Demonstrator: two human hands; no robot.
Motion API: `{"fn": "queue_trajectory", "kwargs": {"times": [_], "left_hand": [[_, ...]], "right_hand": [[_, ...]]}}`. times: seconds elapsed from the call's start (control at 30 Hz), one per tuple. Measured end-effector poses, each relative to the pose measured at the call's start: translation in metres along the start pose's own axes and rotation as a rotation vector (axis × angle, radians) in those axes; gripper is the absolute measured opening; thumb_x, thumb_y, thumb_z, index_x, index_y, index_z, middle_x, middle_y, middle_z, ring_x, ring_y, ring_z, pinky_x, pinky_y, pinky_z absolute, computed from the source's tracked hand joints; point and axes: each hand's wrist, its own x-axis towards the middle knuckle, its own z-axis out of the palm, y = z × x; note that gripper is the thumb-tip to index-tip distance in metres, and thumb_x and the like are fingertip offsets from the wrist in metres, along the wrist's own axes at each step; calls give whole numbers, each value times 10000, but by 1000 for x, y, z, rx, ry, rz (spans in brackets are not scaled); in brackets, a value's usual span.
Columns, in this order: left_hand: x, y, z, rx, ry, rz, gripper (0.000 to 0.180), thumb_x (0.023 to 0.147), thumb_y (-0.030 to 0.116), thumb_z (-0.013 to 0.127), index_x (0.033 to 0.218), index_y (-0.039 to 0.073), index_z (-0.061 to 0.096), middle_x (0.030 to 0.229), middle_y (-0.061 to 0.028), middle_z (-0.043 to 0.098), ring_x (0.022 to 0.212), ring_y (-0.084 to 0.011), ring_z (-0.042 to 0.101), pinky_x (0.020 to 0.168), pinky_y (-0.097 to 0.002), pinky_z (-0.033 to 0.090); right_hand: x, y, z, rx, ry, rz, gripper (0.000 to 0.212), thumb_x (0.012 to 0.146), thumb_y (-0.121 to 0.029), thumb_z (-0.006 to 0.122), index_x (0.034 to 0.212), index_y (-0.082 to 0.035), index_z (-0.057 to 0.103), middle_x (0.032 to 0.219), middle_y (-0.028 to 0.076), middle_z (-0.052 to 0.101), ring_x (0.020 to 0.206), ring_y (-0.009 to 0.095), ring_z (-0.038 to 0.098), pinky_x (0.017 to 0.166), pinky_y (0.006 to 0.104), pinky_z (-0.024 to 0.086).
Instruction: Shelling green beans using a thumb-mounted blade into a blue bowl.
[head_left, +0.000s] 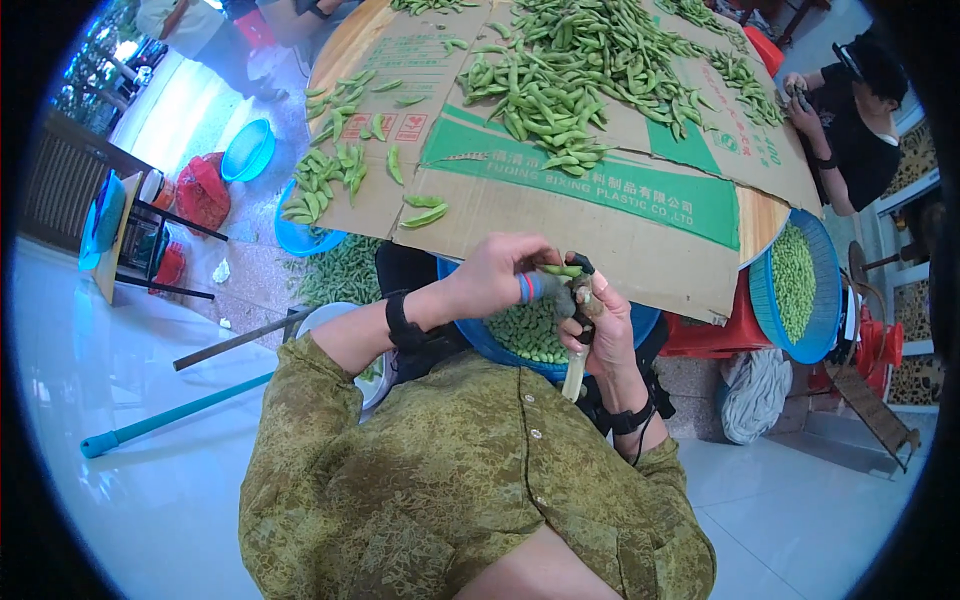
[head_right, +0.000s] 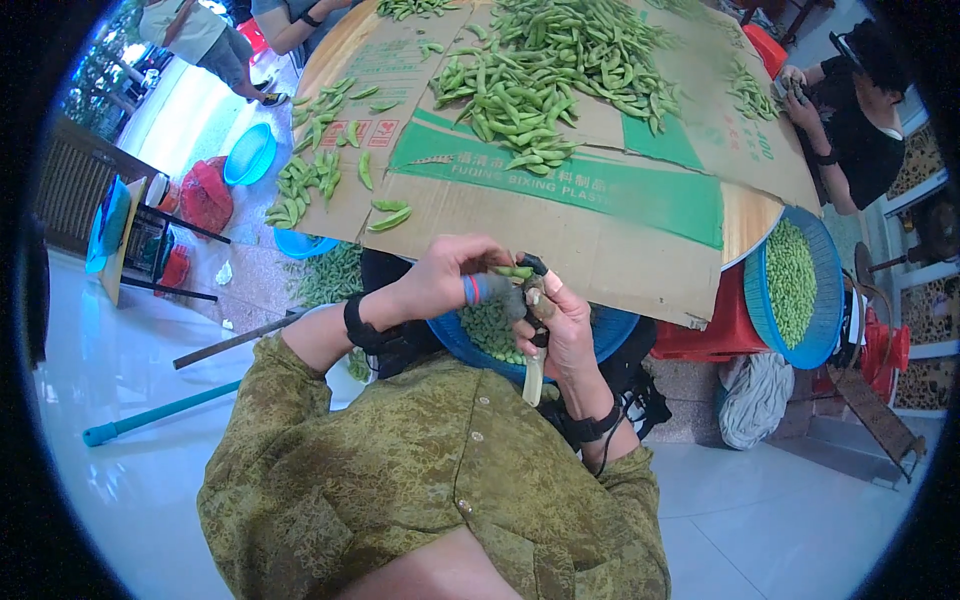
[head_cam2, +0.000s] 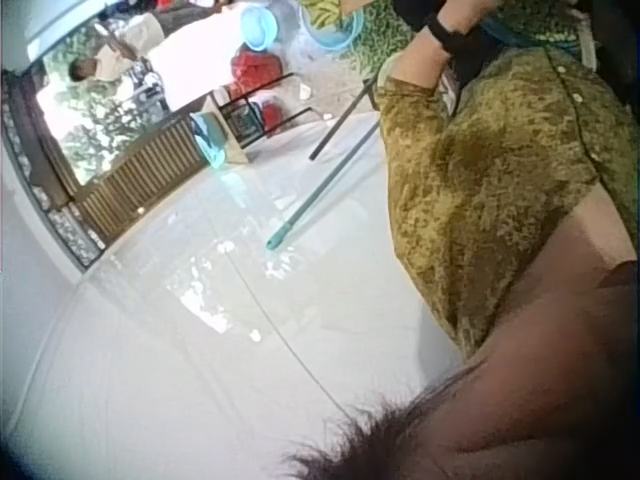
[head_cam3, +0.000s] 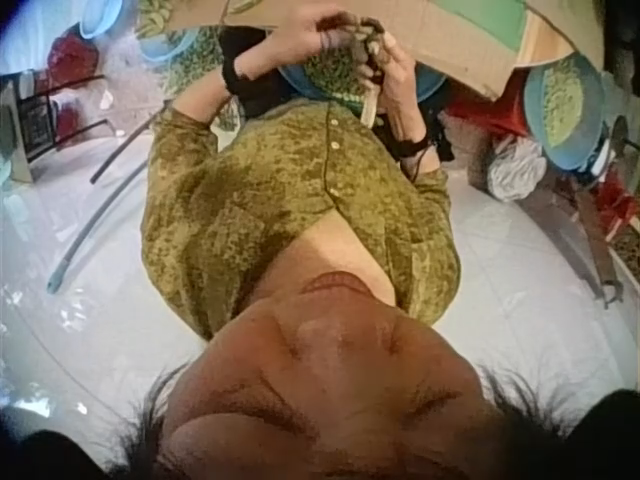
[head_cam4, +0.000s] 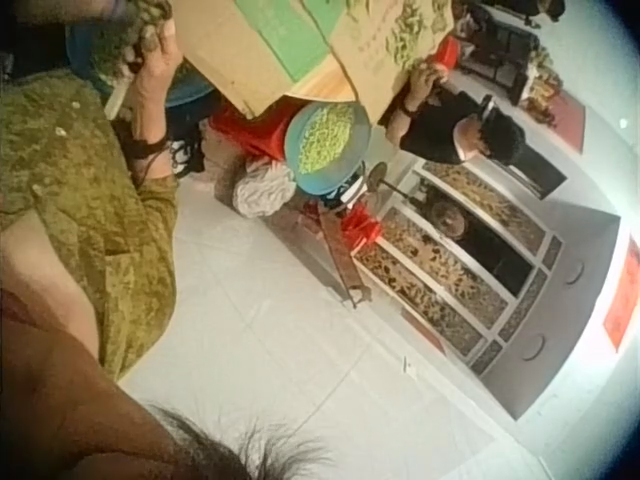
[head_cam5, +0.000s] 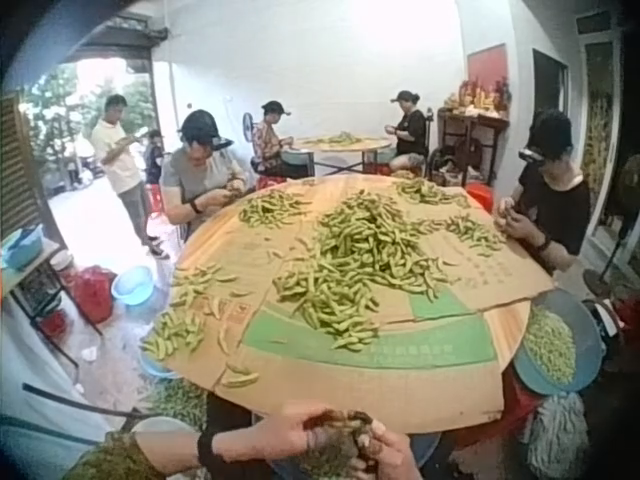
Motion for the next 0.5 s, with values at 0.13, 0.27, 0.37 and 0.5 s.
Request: {"fn": "queue_trajectory", "kwargs": {"times": [0.13, 0.27, 0.37, 0.5], "left_hand": [[1, 17, -5, 677, 10, 347, 360, 670, 30, 612, 1030, 39, 593, 773, -110, 518, 680, -307, 577, 588, -383, 479], [-2, 14, -6, 721, -8, 321, 279, 713, 40, 620, 992, 30, 615, 769, -102, 542, 678, -308, 582, 584, -393, 475], [0, 9, -4, 476, 59, 238, 173, 778, 84, 633, 937, 16, 631, 716, -114, 566, 633, -245, 588, 560, -354, 475], [0, 6, -6, -328, 87, -435, 167, 857, 155, 614, 899, -5, 637, 656, -77, 593, 603, -151, 566, 547, -303, 455]], "right_hand": [[1, 5, -5, 170, -32, 95, 391, 941, -164, 540, 1311, -56, 477, 877, 19, 559, 503, 71, 416, 377, 183, 342], [1, 4, 0, 170, -22, 127, 389, 938, -166, 546, 1307, -60, 481, 852, 14, 553, 490, 68, 404, 374, 183, 333], [0, 7, 7, 107, 15, 96, 374, 935, -149, 546, 1294, -57, 495, 830, 14, 553, 487, 66, 405, 375, 183, 329], [2, 11, 4, -41, 76, 20, 318, 927, -98, 529, 1240, -42, 532, 807, 17, 553, 487, 66, 416, 376, 181, 328]]}}
